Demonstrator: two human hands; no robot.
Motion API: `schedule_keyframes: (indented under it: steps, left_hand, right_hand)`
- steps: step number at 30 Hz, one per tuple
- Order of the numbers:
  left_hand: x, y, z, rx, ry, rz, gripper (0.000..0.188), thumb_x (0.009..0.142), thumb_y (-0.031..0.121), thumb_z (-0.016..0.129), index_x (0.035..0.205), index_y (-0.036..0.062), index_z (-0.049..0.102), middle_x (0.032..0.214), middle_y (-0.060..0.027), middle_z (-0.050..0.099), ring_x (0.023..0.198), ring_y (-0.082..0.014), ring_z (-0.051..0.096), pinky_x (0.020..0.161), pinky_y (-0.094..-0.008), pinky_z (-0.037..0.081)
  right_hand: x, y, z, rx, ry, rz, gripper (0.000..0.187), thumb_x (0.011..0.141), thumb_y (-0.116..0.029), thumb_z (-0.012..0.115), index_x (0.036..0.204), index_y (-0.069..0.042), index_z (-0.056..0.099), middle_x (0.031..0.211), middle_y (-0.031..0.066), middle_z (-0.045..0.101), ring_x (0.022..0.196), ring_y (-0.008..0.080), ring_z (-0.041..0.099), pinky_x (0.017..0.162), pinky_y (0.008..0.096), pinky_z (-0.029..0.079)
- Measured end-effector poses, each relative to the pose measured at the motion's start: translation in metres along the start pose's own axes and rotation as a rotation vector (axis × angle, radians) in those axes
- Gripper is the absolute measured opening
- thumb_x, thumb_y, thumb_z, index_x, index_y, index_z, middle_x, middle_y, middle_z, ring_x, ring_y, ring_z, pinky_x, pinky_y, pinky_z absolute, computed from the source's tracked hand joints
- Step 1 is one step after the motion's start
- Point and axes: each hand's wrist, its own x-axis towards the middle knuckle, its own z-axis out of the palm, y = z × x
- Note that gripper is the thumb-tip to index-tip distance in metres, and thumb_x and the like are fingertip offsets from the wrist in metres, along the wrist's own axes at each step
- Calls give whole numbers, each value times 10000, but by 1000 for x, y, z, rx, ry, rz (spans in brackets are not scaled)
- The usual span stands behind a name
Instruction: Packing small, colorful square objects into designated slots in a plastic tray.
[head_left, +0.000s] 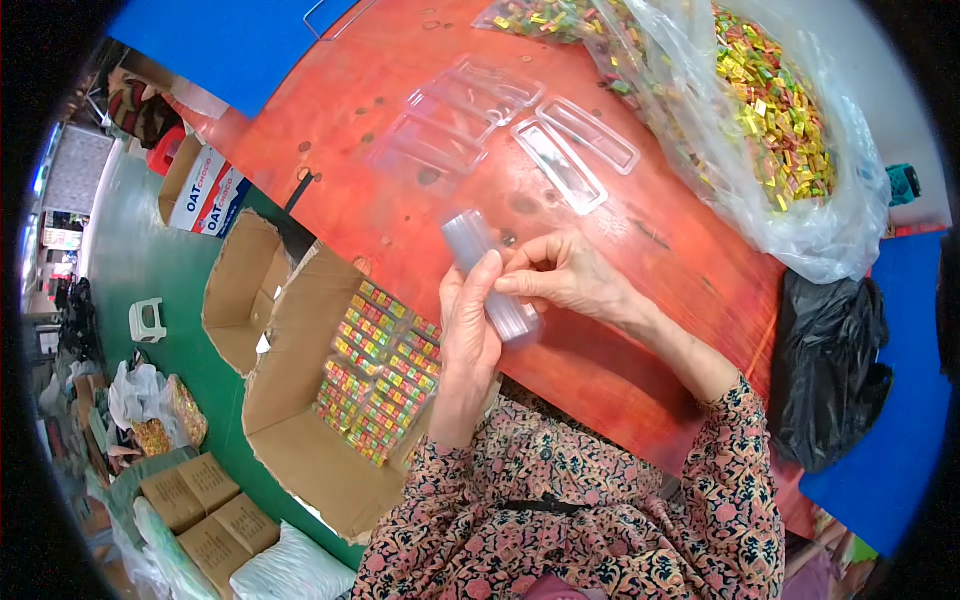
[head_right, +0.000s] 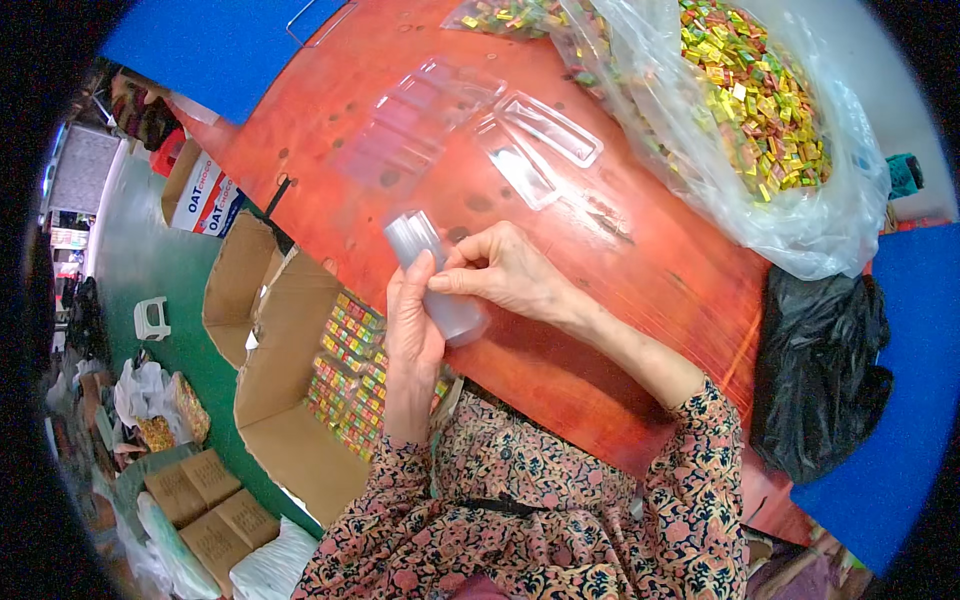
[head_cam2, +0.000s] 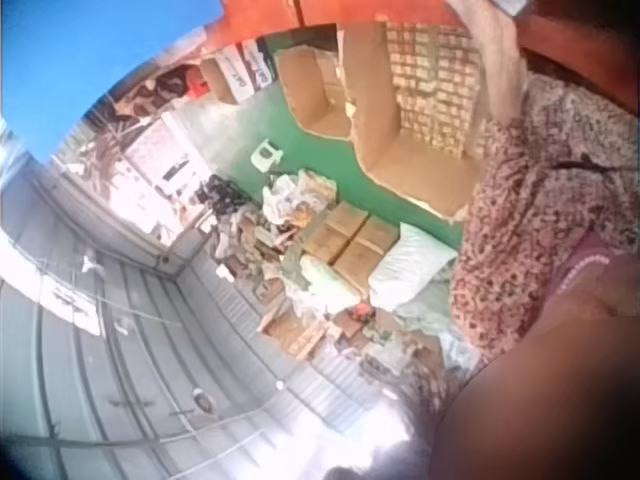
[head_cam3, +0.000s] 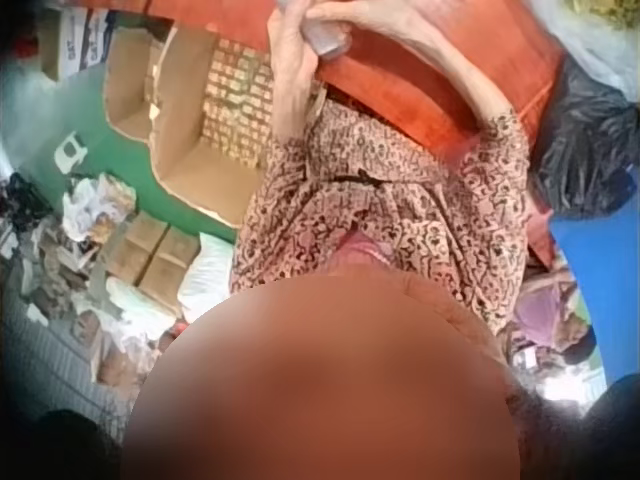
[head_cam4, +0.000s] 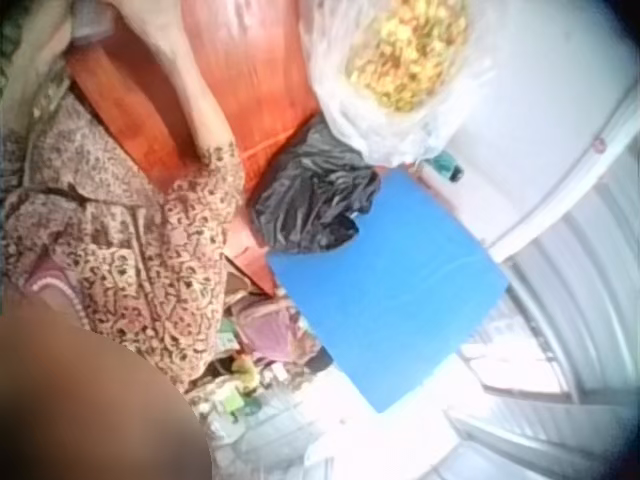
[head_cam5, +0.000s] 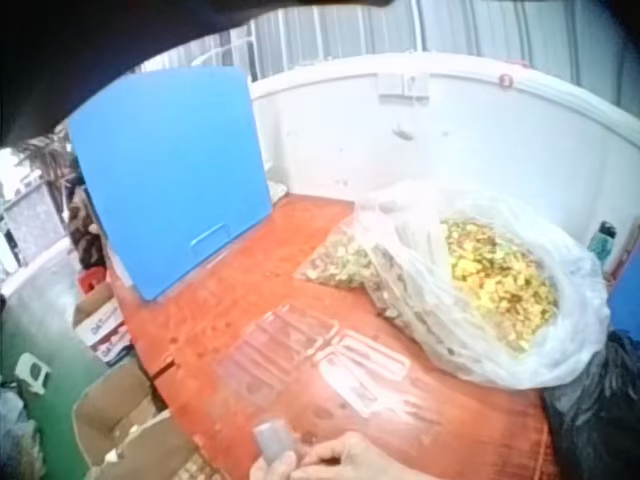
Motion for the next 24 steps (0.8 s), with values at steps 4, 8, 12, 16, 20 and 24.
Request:
schedule_keyframes:
  steps: [4, 8, 12, 16, 20, 24]
  left_hand:
    - [-1, -2, -14, 5, -77, -63, 338, 801, 216, 645, 1017, -10, 514, 844, -74, 587, 739, -137, 587, 627, -290, 528]
    - [0, -5, -15, -24, 11, -47, 331, 800, 200, 646, 1009, -17, 508, 853, -87, 591, 744, -165, 598, 634, -304, 539]
    - [4, -1, -26, 0, 83, -9, 383, 851, 203, 578, 1128, -38, 470, 917, -137, 593, 827, -226, 614, 723, -406, 559]
    - [2, -4, -24, 3, 98, -20, 396, 852, 195, 576, 1150, -38, 459, 930, -137, 589, 829, -223, 611, 716, -396, 559]
    - [0, -9, -15, -16, 82, -61, 354, 832, 185, 604, 1087, -25, 479, 921, -136, 591, 818, -213, 607, 714, -382, 557]
    - [1, -9, -12, -26, 84, -68, 308, 813, 172, 630, 1019, -14, 498, 913, -137, 595, 810, -210, 603, 722, -374, 552]
  right_hand:
    - [-4, -3, 0, 276, -75, 195, 226, 810, -229, 634, 723, -20, 633, 595, -12, 556, 506, 46, 476, 464, 205, 365]
    - [-3, 0, 4, 134, -7, 117, 185, 795, -161, 607, 691, -8, 608, 603, 17, 576, 500, 80, 515, 455, 234, 386]
    - [8, -2, -1, -1102, 549, -414, 58, 670, -75, 584, 627, -39, 567, 627, 102, 570, 564, 195, 598, 440, 329, 454]
    - [20, 12, -5, -1508, 331, -250, 135, 623, -16, 605, 752, 4, 570, 692, 133, 555, 573, 235, 592, 441, 312, 474]
    - [26, 24, -11, -1657, 273, -163, 176, 600, -6, 604, 771, 10, 565, 745, 125, 556, 731, 234, 604, 476, 296, 504]
    - [27, 33, -25, -1641, 398, -195, 161, 597, 2, 601, 754, 3, 569, 761, 119, 560, 765, 238, 602, 495, 302, 507]
